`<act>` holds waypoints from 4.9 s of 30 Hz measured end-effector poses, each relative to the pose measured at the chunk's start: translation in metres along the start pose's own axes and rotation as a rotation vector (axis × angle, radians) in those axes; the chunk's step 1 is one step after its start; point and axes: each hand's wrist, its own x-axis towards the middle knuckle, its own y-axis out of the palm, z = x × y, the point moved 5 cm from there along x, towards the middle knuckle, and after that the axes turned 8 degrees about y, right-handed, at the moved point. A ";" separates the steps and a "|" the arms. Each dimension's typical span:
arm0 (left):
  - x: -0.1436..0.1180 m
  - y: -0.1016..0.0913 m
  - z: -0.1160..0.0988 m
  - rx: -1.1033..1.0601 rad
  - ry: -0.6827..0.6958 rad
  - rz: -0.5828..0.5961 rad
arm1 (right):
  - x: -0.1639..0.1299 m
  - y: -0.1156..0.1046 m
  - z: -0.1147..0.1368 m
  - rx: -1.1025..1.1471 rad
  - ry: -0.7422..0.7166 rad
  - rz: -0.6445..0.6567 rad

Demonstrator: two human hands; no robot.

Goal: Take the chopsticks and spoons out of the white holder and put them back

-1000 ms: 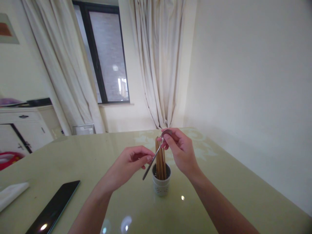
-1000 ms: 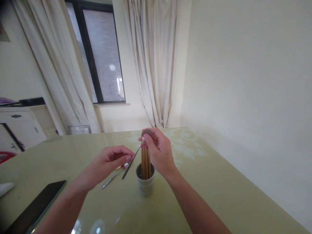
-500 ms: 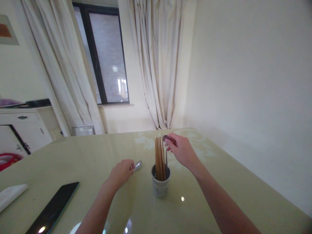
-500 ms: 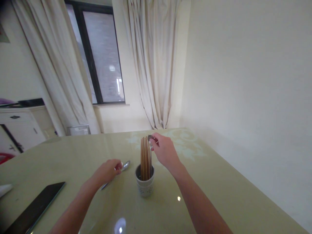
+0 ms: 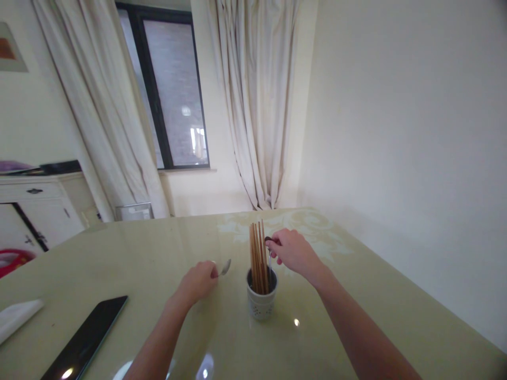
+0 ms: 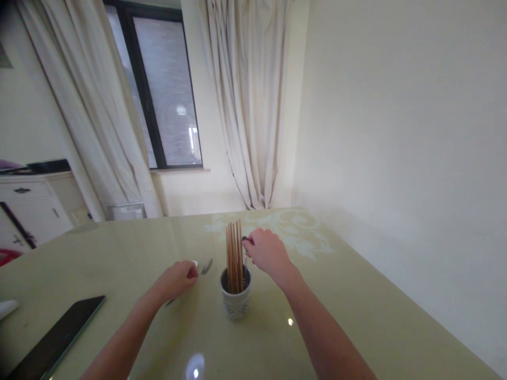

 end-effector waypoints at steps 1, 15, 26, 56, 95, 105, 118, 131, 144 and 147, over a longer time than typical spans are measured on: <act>0.001 -0.006 -0.003 -0.026 0.010 -0.021 | -0.001 -0.002 0.000 -0.034 0.007 -0.013; -0.038 -0.087 -0.103 -1.065 0.420 -0.190 | -0.028 -0.025 0.038 0.698 -0.358 -0.091; -0.034 -0.081 -0.103 -0.986 0.421 -0.205 | -0.023 -0.027 0.035 0.802 -0.350 -0.022; 0.002 0.010 0.023 0.138 -0.035 -0.014 | -0.008 -0.037 0.011 0.732 -0.279 -0.049; -0.056 -0.099 -0.115 -0.309 0.599 -0.652 | -0.031 -0.027 0.041 0.546 -0.399 -0.147; -0.045 -0.081 -0.113 -0.293 0.530 -0.459 | -0.030 -0.044 0.028 0.121 -0.344 -0.246; -0.039 -0.066 -0.121 -0.293 0.531 -0.448 | -0.026 0.008 0.031 -0.288 -0.257 -0.013; -0.051 0.002 -0.093 -0.564 0.337 -0.625 | -0.051 -0.026 0.003 0.273 -0.299 -0.373; -0.059 0.080 -0.098 -0.730 0.393 -0.334 | -0.079 0.101 -0.048 0.658 -0.180 -0.190; -0.062 0.083 -0.098 -0.659 0.388 -0.299 | -0.072 0.091 -0.059 0.621 -0.100 -0.274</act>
